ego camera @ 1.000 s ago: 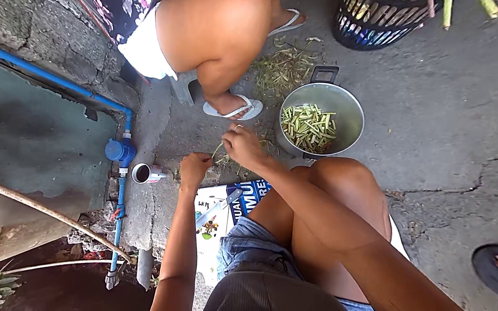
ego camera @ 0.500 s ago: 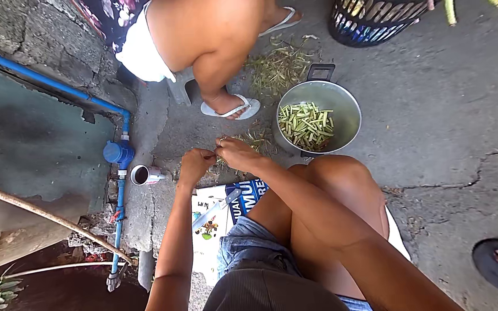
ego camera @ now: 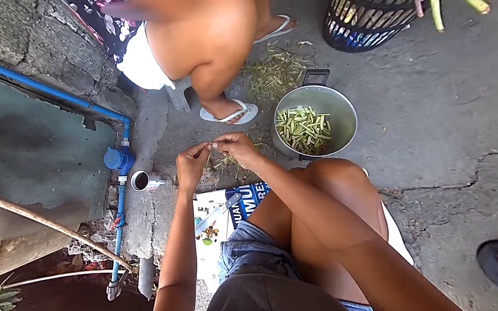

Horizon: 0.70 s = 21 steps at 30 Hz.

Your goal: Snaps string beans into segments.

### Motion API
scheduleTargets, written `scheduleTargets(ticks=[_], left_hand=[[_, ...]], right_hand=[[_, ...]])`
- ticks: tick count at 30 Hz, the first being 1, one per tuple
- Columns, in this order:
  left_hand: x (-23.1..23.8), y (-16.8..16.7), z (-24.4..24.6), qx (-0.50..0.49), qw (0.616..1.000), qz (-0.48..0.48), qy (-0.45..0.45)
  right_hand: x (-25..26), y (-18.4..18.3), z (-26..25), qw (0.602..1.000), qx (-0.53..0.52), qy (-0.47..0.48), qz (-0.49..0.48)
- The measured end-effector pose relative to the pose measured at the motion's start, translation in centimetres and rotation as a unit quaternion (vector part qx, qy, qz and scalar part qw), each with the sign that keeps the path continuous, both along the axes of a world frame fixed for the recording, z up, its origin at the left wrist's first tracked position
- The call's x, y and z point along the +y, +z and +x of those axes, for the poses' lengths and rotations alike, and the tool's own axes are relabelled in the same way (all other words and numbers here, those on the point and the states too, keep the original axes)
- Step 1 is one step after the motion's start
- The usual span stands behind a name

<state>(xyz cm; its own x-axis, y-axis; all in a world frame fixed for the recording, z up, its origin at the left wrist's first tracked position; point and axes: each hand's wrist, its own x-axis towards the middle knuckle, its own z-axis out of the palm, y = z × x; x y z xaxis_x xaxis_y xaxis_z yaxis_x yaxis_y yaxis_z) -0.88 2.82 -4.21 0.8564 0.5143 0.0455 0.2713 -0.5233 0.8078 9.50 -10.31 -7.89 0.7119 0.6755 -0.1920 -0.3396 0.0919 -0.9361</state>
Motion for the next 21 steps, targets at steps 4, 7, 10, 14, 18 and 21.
scheduleTargets(ticks=[4, 7, 10, 14, 18, 21], left_hand=[[-0.4, -0.1, -0.1, -0.007, 0.999, 0.035, -0.015], [-0.7, 0.0, -0.4, 0.012, 0.998, 0.052, -0.032], [-0.8, 0.0, -0.9, 0.034, 0.996, 0.060, -0.048], [-0.4, -0.6, -1.7, 0.067, 0.993, 0.070, -0.066], [0.3, -1.5, -2.7, 0.111, 0.988, 0.068, -0.077], [0.7, -2.0, -3.4, 0.144, 0.985, 0.067, -0.070]], right_hand=[[0.0, 0.7, 0.1, 0.990, 0.132, -0.026, 0.030], [0.0, 1.2, 0.5, 0.977, 0.202, -0.050, 0.052], [0.0, 1.3, 1.4, 0.959, 0.257, -0.090, 0.083], [-0.2, 1.2, 2.5, 0.946, 0.280, -0.111, 0.118], [-0.5, 1.6, 3.2, 0.939, 0.287, -0.135, 0.136], [-0.7, 1.7, 3.5, 0.934, 0.289, -0.149, 0.147]])
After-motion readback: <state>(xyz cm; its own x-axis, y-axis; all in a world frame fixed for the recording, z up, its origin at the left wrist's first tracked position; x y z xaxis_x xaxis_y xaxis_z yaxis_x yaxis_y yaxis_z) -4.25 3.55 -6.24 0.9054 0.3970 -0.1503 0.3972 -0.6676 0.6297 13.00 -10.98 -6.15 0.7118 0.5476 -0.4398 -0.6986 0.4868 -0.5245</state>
